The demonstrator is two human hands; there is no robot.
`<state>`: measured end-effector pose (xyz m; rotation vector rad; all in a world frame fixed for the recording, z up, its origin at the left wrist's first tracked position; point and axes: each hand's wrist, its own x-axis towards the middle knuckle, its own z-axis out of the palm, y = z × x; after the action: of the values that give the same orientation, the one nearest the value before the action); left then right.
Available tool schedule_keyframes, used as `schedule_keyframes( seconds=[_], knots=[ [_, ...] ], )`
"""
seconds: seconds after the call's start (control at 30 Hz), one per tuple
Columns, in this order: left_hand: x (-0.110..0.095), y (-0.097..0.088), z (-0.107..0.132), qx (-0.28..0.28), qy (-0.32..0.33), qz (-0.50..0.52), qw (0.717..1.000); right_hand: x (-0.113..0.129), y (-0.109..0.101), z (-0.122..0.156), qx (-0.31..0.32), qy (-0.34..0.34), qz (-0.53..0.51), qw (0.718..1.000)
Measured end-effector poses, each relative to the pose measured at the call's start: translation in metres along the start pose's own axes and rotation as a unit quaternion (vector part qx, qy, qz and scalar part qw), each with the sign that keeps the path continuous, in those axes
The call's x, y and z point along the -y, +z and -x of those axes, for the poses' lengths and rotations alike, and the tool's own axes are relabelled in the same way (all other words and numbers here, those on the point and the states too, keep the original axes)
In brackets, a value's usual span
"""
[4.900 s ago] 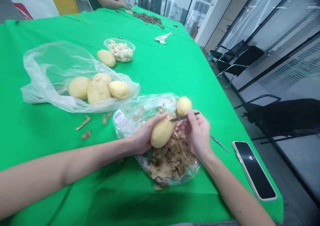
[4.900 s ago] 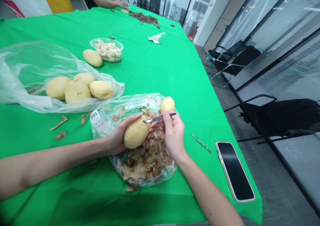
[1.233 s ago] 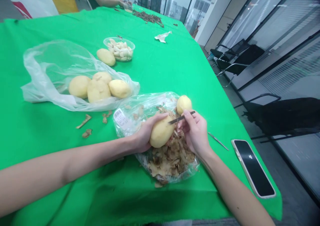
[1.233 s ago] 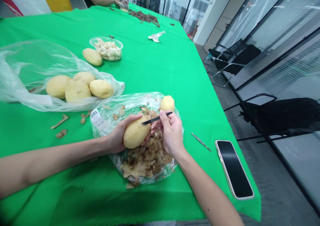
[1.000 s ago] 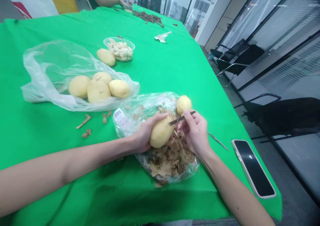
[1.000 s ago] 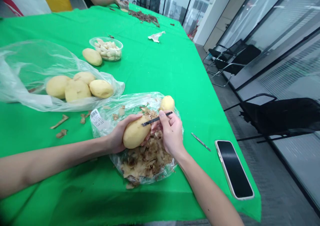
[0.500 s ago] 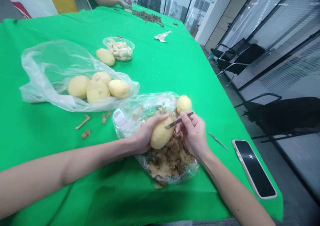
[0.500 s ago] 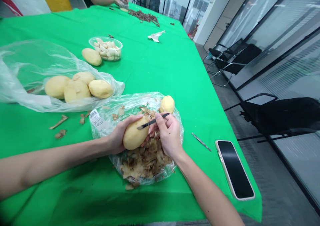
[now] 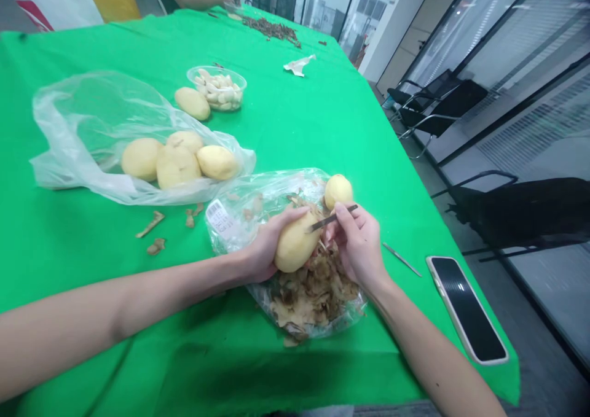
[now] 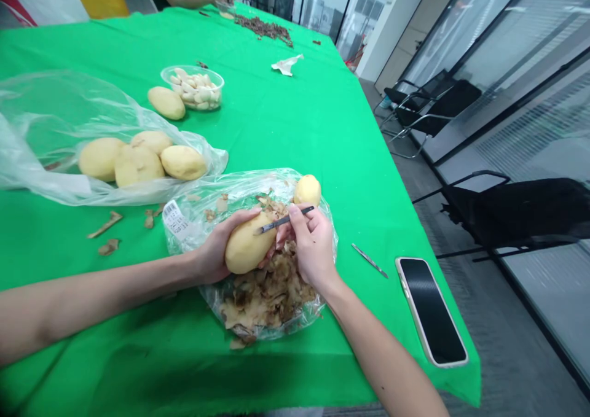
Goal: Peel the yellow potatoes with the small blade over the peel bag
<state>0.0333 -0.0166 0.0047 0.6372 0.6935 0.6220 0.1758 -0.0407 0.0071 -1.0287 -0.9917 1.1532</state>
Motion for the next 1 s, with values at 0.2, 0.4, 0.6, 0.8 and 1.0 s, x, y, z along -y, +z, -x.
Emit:
schedule_keyframes(
  seconds=[0.2, 0.4, 0.6, 0.8, 1.0],
  knots=[
    [0.0010, -0.0005, -0.0005, 0.001, -0.003, 0.014, 1.000, 0.0003, -0.0011, -0.0006, 0.002, 0.005, -0.004, 1.000],
    [0.0014, -0.0021, 0.0011, 0.006, -0.005, 0.007, 1.000, -0.0001, -0.0025, -0.0012, -0.003, -0.003, 0.003, 1.000],
    [-0.0005, 0.0002, 0.0027, -0.004, -0.009, 0.012, 1.000, -0.0003, -0.0033, 0.0008, 0.011, 0.000, 0.016, 1.000],
    [-0.0014, 0.0027, 0.0036, 0.004, -0.005, 0.011, 1.000, -0.0004, -0.0025, 0.0040, 0.039, -0.005, 0.002, 0.999],
    [-0.0014, 0.0024, 0.0033, 0.036, 0.001, -0.011, 0.999, -0.0035, -0.0031, 0.0060, 0.048, -0.008, 0.019, 0.999]
  ],
)
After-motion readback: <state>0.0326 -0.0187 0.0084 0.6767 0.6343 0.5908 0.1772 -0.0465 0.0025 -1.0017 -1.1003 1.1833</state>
